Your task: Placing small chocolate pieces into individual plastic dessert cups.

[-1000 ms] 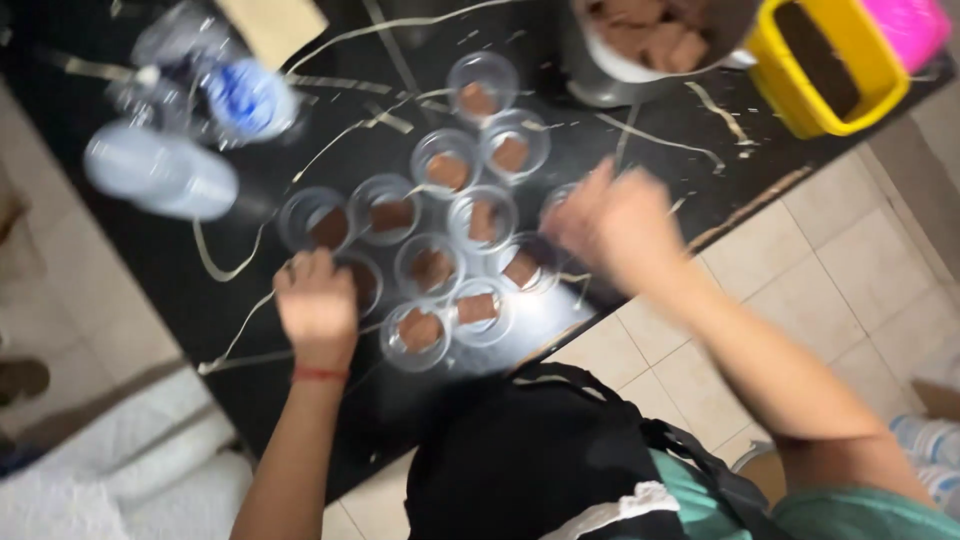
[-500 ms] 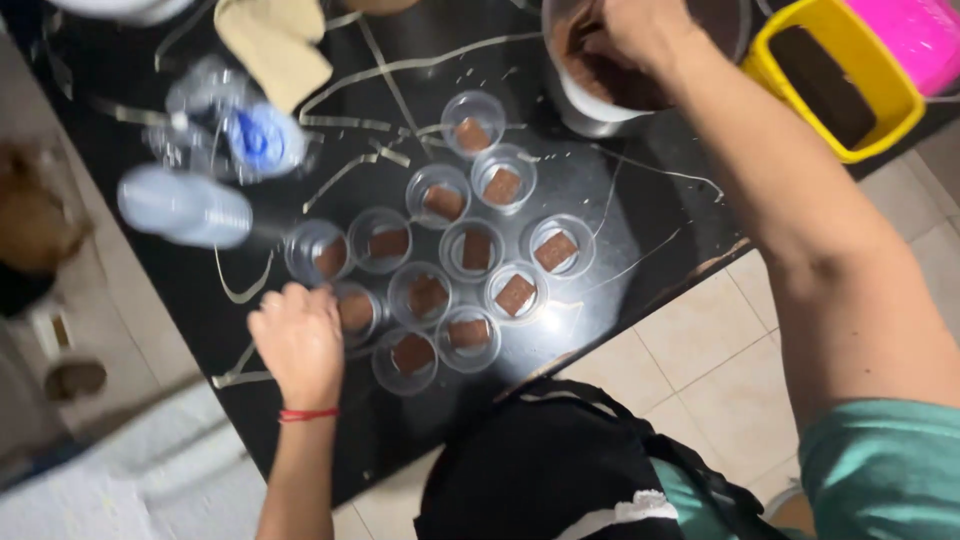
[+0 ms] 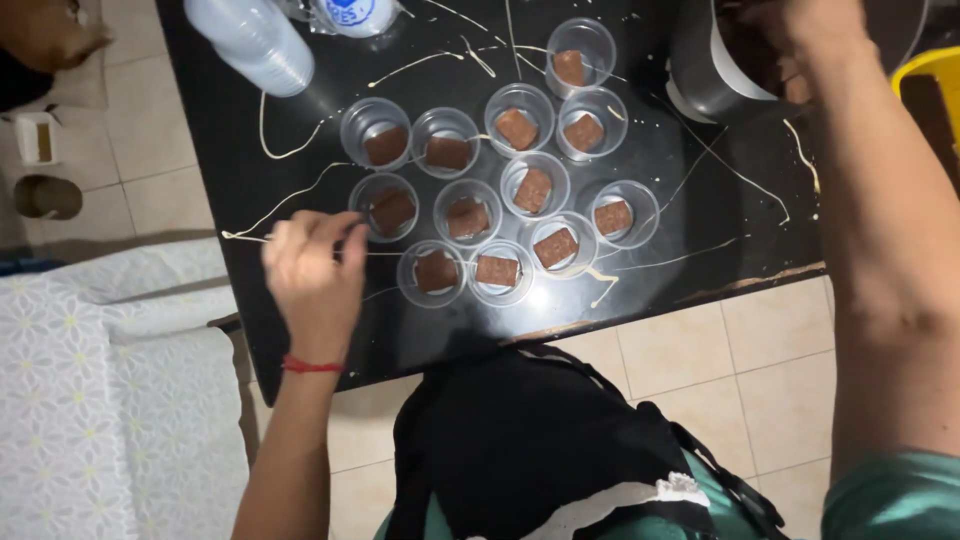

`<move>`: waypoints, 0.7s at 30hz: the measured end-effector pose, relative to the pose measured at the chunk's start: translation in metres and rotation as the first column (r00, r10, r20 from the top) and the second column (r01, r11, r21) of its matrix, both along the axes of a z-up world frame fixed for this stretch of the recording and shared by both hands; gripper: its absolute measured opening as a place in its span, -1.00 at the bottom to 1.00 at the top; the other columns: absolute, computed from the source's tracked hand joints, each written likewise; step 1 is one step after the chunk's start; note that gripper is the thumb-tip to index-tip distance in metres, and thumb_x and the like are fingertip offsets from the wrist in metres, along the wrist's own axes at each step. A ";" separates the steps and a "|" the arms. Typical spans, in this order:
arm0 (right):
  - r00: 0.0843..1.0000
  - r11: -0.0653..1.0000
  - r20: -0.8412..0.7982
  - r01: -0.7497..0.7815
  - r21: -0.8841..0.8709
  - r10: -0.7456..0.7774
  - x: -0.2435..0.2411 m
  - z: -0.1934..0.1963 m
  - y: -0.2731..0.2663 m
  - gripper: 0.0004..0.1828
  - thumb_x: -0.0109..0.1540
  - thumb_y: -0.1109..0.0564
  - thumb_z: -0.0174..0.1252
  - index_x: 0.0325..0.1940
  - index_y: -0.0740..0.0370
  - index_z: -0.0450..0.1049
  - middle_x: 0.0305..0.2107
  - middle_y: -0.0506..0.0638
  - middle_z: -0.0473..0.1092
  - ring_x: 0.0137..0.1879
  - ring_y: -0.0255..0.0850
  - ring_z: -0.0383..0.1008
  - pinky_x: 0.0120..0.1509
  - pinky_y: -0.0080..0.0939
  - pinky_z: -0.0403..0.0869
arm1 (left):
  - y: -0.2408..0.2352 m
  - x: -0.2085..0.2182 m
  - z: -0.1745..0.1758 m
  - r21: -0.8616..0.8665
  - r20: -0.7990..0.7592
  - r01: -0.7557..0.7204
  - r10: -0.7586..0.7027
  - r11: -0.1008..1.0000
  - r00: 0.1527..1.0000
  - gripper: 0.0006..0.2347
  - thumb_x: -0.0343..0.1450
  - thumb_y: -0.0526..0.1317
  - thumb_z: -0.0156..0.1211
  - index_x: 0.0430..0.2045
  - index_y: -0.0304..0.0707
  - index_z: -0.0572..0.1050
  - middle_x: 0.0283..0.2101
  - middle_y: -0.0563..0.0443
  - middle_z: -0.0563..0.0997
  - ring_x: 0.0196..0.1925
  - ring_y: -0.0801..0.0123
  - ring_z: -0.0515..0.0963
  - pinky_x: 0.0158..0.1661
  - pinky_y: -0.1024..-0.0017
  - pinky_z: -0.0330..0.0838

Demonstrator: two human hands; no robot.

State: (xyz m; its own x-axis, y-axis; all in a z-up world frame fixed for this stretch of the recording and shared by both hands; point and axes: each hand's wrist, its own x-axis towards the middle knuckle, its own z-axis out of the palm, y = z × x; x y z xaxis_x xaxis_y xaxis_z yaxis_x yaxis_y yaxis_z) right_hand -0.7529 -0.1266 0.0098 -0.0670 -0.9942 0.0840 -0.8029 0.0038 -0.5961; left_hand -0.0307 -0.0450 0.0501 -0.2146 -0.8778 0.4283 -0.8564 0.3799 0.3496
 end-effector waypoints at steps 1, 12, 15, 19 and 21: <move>1.000 1.000 0.008 -0.004 -0.022 0.004 0.020 0.007 0.010 -0.93 0.32 0.26 0.28 -0.11 0.29 0.60 -0.30 0.04 0.52 -0.22 -0.17 0.53 -0.13 -0.19 0.49 | 0.001 -0.005 -0.003 -0.005 -0.005 -0.006 0.006 1.000 1.000 -0.90 0.40 -0.28 0.39 -0.26 -0.21 0.65 -0.26 0.03 0.55 -0.15 0.16 0.52 -0.10 0.23 0.34; 0.743 0.960 0.669 -0.198 0.197 0.016 0.439 0.067 0.143 -0.74 0.23 0.21 0.32 0.01 0.20 0.61 -0.28 -0.12 0.49 -0.14 -0.40 0.51 -0.01 -0.36 0.49 | 0.031 -0.072 -0.046 0.303 -0.928 0.865 0.330 0.401 0.172 -0.62 0.49 -0.38 0.10 0.24 -0.33 0.35 0.07 -0.13 0.59 0.04 0.30 0.64 -0.04 0.38 0.65; 0.693 0.947 0.716 -0.169 0.273 -0.083 0.459 0.036 0.157 -0.77 0.24 0.21 0.31 -0.02 0.23 0.62 -0.26 -0.13 0.51 -0.17 -0.41 0.47 -0.03 -0.37 0.45 | 0.037 -0.060 -0.061 0.352 -0.916 0.855 0.329 0.380 0.231 -0.69 0.48 -0.40 0.12 0.14 -0.48 0.45 0.05 -0.22 0.62 0.00 0.24 0.67 -0.11 0.36 0.68; 0.726 0.941 0.682 -0.165 0.296 -0.087 0.462 0.023 0.160 -0.80 0.23 0.22 0.31 -0.05 0.25 0.64 -0.24 -0.14 0.50 -0.18 -0.42 0.44 -0.07 -0.39 0.40 | 0.044 -0.051 -0.085 0.408 -0.900 0.818 0.329 0.405 0.287 -0.70 0.46 -0.40 0.15 0.10 -0.50 0.46 0.03 -0.22 0.63 -0.03 0.27 0.69 -0.15 0.36 0.70; 0.716 0.947 0.696 -0.188 0.261 -0.050 0.457 0.011 0.163 -0.79 0.25 0.23 0.32 -0.03 0.26 0.65 -0.24 -0.13 0.45 -0.16 -0.41 0.41 -0.07 -0.38 0.38 | 0.045 -0.048 -0.084 0.439 -0.887 0.800 0.340 0.409 0.313 -0.71 0.45 -0.39 0.16 0.06 -0.53 0.48 -0.05 -0.20 0.67 -0.09 0.30 0.71 -0.15 0.37 0.69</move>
